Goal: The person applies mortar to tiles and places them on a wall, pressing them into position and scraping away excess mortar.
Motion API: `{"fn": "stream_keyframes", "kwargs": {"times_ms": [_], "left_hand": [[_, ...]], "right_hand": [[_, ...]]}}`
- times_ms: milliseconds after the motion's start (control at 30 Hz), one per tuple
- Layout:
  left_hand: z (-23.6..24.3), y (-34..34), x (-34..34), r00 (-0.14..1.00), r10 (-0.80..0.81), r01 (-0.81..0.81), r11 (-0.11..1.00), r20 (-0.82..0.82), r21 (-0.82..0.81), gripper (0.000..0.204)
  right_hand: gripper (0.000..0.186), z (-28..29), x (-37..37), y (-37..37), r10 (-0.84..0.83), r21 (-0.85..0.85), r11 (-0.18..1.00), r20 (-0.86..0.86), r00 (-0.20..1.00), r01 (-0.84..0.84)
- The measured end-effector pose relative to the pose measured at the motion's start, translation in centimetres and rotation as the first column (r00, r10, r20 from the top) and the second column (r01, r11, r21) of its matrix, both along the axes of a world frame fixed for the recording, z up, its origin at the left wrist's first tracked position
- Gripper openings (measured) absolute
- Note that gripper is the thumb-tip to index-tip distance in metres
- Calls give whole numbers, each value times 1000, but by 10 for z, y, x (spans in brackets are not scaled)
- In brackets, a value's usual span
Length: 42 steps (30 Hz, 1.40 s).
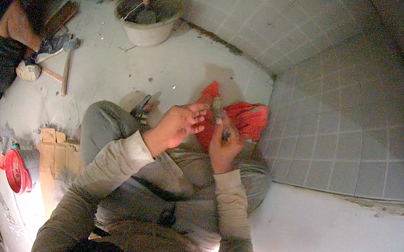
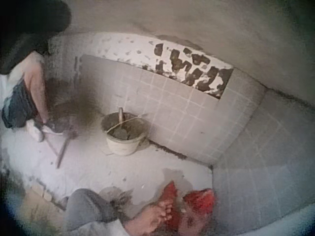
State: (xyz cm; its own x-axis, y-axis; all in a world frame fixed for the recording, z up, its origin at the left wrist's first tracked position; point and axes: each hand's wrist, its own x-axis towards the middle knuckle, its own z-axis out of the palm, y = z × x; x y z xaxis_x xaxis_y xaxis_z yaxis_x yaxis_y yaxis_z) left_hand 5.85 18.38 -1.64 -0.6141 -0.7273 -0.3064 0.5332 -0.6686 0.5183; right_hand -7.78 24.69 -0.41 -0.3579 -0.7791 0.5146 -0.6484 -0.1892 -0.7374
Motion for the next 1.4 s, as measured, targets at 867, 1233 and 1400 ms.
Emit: {"fn": "stream_keyframes", "kwargs": {"times_ms": [867, 1233, 1400], "left_hand": [[3, 24, -14, 693, 628, 132, 370, 352, -920, 37], [0, 19, -10, 767, 386, 231, 579, 513, -782, 11], [-14, 4, -9, 923, 137, 72, 856, 359, -511, 6]], "right_hand": [[29, -9, 10, 14, 50, 64, 997, -246, 968, -35], [27, 2, 16, 14, 72, 16, 997, -294, 953, -70], [23, -17, -12, 12, -28, 176, 981, -284, 958, 81]]}}
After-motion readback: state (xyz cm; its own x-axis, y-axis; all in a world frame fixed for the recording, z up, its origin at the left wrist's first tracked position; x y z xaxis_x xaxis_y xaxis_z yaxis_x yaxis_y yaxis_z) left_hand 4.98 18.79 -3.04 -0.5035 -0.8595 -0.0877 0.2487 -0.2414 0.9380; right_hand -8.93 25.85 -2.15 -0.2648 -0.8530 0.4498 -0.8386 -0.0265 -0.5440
